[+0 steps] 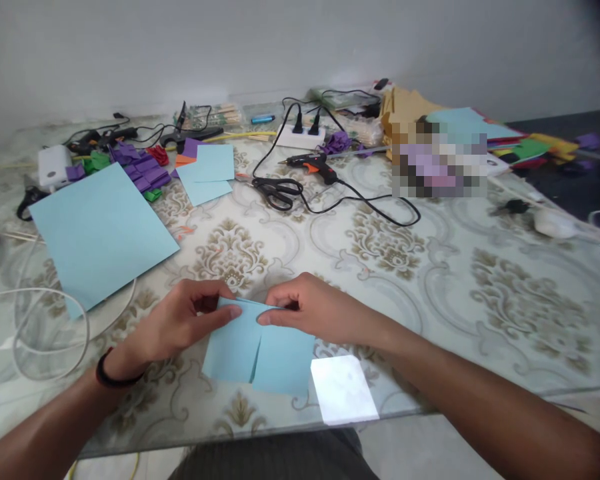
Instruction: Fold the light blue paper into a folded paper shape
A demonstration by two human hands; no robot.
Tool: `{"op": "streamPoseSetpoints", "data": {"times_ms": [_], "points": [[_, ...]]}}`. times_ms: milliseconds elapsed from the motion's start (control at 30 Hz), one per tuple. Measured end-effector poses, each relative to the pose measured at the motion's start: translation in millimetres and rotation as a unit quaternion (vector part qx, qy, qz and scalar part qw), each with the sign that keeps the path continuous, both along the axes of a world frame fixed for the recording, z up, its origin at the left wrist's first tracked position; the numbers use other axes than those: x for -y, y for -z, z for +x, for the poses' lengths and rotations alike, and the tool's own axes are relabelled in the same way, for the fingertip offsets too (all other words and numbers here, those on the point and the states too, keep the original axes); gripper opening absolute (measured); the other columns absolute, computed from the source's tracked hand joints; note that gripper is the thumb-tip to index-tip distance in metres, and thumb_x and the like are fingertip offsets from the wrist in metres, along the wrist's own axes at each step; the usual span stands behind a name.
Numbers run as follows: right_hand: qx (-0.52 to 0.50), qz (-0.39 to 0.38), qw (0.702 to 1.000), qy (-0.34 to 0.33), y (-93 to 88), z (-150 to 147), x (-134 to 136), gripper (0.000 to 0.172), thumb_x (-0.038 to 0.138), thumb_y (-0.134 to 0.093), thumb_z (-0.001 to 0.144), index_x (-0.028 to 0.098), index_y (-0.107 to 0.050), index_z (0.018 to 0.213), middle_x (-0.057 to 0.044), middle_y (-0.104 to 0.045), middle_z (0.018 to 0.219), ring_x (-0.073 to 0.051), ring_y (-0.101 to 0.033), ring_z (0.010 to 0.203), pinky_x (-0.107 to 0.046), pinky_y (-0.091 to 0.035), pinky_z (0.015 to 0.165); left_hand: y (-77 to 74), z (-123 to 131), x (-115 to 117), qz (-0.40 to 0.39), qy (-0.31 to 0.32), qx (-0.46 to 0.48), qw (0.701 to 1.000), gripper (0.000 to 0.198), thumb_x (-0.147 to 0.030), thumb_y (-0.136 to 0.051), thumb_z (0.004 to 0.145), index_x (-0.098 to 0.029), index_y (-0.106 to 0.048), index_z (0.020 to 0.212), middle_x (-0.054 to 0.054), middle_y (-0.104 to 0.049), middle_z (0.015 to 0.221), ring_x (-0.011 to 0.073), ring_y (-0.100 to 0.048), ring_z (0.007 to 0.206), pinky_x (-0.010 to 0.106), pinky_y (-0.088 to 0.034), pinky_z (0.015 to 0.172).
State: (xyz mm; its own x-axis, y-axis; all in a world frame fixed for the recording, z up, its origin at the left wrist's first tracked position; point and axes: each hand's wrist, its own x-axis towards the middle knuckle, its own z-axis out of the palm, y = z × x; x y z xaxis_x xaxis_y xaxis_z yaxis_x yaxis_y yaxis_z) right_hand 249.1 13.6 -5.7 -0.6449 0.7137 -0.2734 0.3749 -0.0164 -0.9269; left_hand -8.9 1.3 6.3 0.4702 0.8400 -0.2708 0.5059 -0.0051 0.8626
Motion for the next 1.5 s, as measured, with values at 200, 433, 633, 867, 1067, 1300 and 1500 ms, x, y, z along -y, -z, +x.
{"op": "streamPoseSetpoints", "data": {"times_ms": [200,433,633,867,1067,1300,1500], "points": [[0.007,-0.015,1.0,0.006,1.7,-0.8,0.1,0.04,0.055,-0.071,0.09,0.019,-0.066,0.074,0.005,-0.05,0.061,-0.01,-0.04,0.056,-0.024,-0.025,0.05,1.7,-0.3,3.2,0.026,-0.02,-0.025,0.999,0.033,-0.051,-0.067,0.095,-0.02,-0.072,0.085,-0.004,-0.046,0.062,0.0105,-0.036,0.057,0.022,-0.025,0.047],[0.003,0.015,1.0,0.017,1.5,-0.5,0.5,0.04,0.055,-0.07,0.091,0.018,-0.067,0.076,0.004,-0.054,0.065,-0.011,-0.044,0.06,-0.024,-0.029,0.052,4.8,2.4,6.2,0.049,-0.064,-0.012,0.997,0.027,-0.049,-0.069,0.094,-0.021,-0.069,0.095,-0.006,-0.043,0.063,0.0102,-0.035,0.057,0.022,-0.026,0.048],[-0.001,0.017,1.0,0.016,-0.1,-1.6,1.3,0.042,0.056,-0.069,0.092,0.018,-0.066,0.074,0.004,-0.052,0.064,-0.011,-0.042,0.06,-0.024,-0.028,0.051,4.2,4.4,4.8,0.042,-0.063,0.014,0.997,0.026,-0.042,-0.07,0.093,-0.024,-0.065,0.111,-0.008,-0.045,0.065,0.0103,-0.034,0.056,0.022,-0.029,0.05],[-0.013,0.033,0.999,0.007,-1.8,-1.7,3.2,0.036,0.048,-0.067,0.095,0.018,-0.064,0.075,0.005,-0.052,0.064,-0.01,-0.042,0.06,-0.023,-0.029,0.052,4.0,2.4,5.1,0.065,-0.05,0.005,0.997,0.023,-0.04,-0.071,0.093,-0.024,-0.069,0.11,-0.002,-0.067,0.085,0.0107,-0.048,0.064,0.023,-0.038,0.056],[-0.011,0.025,1.0,0.015,-4.1,-2.0,4.1,0.038,0.05,-0.067,0.096,0.018,-0.062,0.075,0.005,-0.051,0.064,-0.01,-0.04,0.059,-0.024,-0.028,0.052,4.9,1.8,6.3,0.073,-0.04,-0.003,0.996,0.022,-0.042,-0.07,0.095,-0.024,-0.075,0.105,-0.001,-0.072,0.088,0.0118,-0.055,0.068,0.023,-0.042,0.059],[-0.001,0.052,0.999,0.017,-4.2,-2.4,5.9,0.034,0.043,-0.064,0.097,0.018,-0.061,0.073,0.005,-0.051,0.063,-0.01,-0.041,0.059,-0.023,-0.029,0.052,5.0,3.4,8.0,0.108,-0.025,-0.028,0.993,0.023,-0.04,-0.068,0.097,-0.023,-0.079,0.109,0.003,-0.08,0.098,0.0145,-0.065,0.077,0.025,-0.047,0.064],[-0.01,0.069,0.998,0.012,-4.7,-2.6,5.6,0.034,0.041,-0.06,0.099,0.018,-0.06,0.074,0.005,-0.051,0.063,-0.01,-0.041,0.059,-0.023,-0.029,0.052,2.8,3.8,10.2,0.12,-0.03,-0.024,0.992,0.023,-0.038,-0.069,0.096,-0.023,-0.079,0.111,0.003,-0.078,0.095,0.0143,-0.064,0.077,0.024,-0.047,0.064]]}}
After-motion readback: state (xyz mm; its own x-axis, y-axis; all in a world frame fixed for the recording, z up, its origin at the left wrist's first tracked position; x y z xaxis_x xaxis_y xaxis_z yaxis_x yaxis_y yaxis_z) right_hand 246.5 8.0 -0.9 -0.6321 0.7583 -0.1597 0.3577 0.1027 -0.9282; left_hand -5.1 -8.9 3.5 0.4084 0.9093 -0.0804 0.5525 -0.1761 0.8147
